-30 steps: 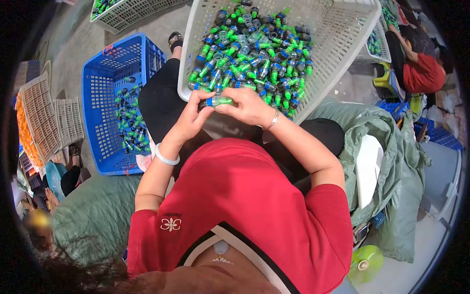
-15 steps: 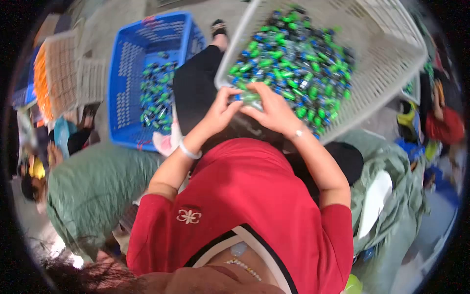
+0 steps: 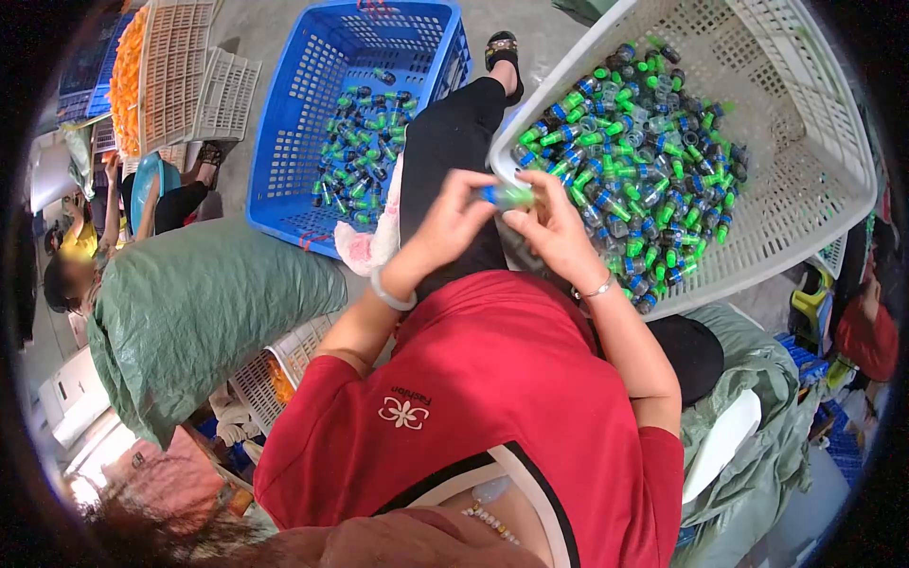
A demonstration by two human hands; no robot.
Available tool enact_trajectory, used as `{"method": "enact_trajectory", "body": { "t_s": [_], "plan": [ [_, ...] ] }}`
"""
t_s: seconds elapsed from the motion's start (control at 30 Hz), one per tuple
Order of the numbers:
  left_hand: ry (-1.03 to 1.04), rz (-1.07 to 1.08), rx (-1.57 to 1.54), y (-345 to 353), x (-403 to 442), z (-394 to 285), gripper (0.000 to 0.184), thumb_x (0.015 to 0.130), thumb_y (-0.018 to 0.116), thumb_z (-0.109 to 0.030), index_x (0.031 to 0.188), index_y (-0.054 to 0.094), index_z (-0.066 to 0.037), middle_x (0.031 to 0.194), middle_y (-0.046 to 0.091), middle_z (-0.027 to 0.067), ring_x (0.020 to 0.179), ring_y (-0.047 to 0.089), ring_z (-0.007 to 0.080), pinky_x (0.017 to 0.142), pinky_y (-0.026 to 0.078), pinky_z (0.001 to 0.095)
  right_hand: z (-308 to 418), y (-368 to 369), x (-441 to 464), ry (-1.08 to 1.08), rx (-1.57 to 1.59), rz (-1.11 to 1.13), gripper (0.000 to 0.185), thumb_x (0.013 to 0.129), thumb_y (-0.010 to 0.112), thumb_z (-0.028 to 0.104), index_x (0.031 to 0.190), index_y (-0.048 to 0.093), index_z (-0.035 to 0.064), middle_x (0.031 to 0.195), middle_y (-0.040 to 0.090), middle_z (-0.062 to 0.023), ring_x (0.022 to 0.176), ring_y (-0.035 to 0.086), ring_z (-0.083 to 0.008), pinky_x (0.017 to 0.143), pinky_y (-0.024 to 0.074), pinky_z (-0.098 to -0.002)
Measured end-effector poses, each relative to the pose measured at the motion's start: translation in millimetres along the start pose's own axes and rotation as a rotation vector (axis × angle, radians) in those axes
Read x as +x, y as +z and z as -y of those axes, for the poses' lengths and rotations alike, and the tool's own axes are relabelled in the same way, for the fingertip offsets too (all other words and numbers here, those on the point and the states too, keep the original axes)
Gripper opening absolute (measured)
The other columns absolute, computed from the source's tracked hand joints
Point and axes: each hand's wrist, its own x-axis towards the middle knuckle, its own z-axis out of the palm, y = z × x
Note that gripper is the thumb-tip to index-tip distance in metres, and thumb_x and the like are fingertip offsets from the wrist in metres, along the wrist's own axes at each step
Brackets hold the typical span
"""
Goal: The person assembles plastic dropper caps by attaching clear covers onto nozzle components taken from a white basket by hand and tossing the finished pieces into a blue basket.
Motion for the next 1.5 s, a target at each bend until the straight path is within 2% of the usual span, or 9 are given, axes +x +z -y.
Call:
{"method": "enact_trajectory", "body": {
  "t_s": [0.1,0.13,0.2,0.23,0.33,0.47,0.6,0.9,1.5],
  "plan": [
    [-0.186,-0.428,-0.142,-56.1,-3.1,25.2,0.023,0.094,0.054,-0.013,0.114,0.049,-0.003,0.088,0.052,0.0042,0.067,0.049,0.0099,0.062,0.044,0.0235,-11.4,-8.3,0.3,-0.067,-0.154,-0.009,0.038,0.088,0.064,0.01,0.123,0.05,0.0055,0.084,0.057,-0.0019,0.071,0.053,-0.0082,0.062,0.0448,-0.0229],
    [0.0,-0.626,0.283,-82.9,-6.1,59.7,0.023,0.094,0.055,-0.014,0.113,0.049,-0.003,0.085,0.051,0.0031,0.067,0.047,0.008,0.06,0.043,0.0225,-20.7,-16.2,1.3,-0.083,-0.27,-0.017,0.037,0.089,0.062,0.009,0.124,0.05,0.0061,0.084,0.056,-0.0009,0.071,0.052,-0.0071,0.061,0.0443,-0.0225],
    [-0.428,-0.731,0.107,-132.9,-24.6,99.2,0.038,0.091,0.06,-0.018,0.122,0.048,0.0,0.101,0.055,0.013,0.088,0.055,0.0186,0.077,0.047,0.0305,-25.0,-22.8,-0.7,-0.099,-0.383,-0.029,0.035,0.09,0.061,0.008,0.124,0.051,0.0067,0.085,0.055,0.0002,0.071,0.052,-0.006,0.06,0.0438,-0.0221],
    [-0.422,-0.728,0.106,-144.3,-37.8,122.4,0.038,0.091,0.06,-0.018,0.122,0.048,0.0,0.101,0.055,0.013,0.088,0.055,0.0186,0.077,0.047,0.0305,-24.0,-24.7,-3.2,-0.078,-0.407,-0.053,0.033,0.09,0.061,0.009,0.122,0.052,0.0059,0.085,0.056,-0.0012,0.071,0.053,-0.0074,0.061,0.0446,-0.0232],
    [-0.349,-0.543,1.044,-156.3,-68.8,179.2,0.058,0.087,0.065,-0.025,0.134,0.042,0.001,0.115,0.056,0.022,0.105,0.054,0.0335,0.09,0.045,0.0407,-22.4,-33.2,-12.6,-0.035,-0.461,-0.109,0.029,0.09,0.061,0.01,0.118,0.055,0.0044,0.087,0.058,-0.004,0.072,0.056,-0.0104,0.063,0.0462,-0.0255],
    [-0.348,-0.084,0.661,-104.8,-96.5,199.1,0.063,0.087,0.061,-0.033,0.137,0.039,-0.002,0.115,0.059,0.0266,0.101,0.059,0.0441,0.086,0.047,0.0485,-35.9,-45.4,-22.8,-0.13,-0.759,-0.133,0.027,0.089,0.062,0.012,0.114,0.057,0.0026,0.092,0.061,-0.0093,0.073,0.059,-0.0171,0.067,0.048,-0.0296],
    [-0.663,-0.225,0.722,-77.2,-67.2,153.8,0.055,0.09,0.056,-0.029,0.136,0.041,-0.002,0.11,0.061,0.0264,0.096,0.061,0.0439,0.082,0.048,0.0492,-48.1,-50.8,-28.6,-0.086,-0.743,-0.175,0.025,0.089,0.061,0.013,0.11,0.058,0.0019,0.093,0.062,-0.0122,0.075,0.06,-0.0226,0.07,0.0489,-0.0322],
    [-0.614,-0.168,0.796,-86.1,41.6,167.8,0.04,0.092,0.048,-0.022,0.129,0.04,-0.008,0.101,0.063,0.0275,0.09,0.062,0.0444,0.075,0.048,0.0512,-53.8,-47.0,-30.8,-0.142,-0.884,-0.148,0.023,0.089,0.062,0.014,0.109,0.06,0.0033,0.094,0.062,-0.0149,0.075,0.061,-0.0275,0.069,0.0497,-0.034],
    [-0.67,0.014,0.695,-90.0,-4.5,178.6,0.041,0.095,0.04,-0.037,0.131,0.04,-0.017,0.109,0.06,0.0305,0.104,0.057,0.0477,0.088,0.044,0.0489,-83.7,-51.8,-47.8,-0.106,-0.928,-0.162,0.021,0.088,0.062,0.02,0.102,0.061,0.0047,0.092,0.063,-0.0139,0.084,0.064,-0.0312,0.074,0.0508,-0.0386]
  ]
}}
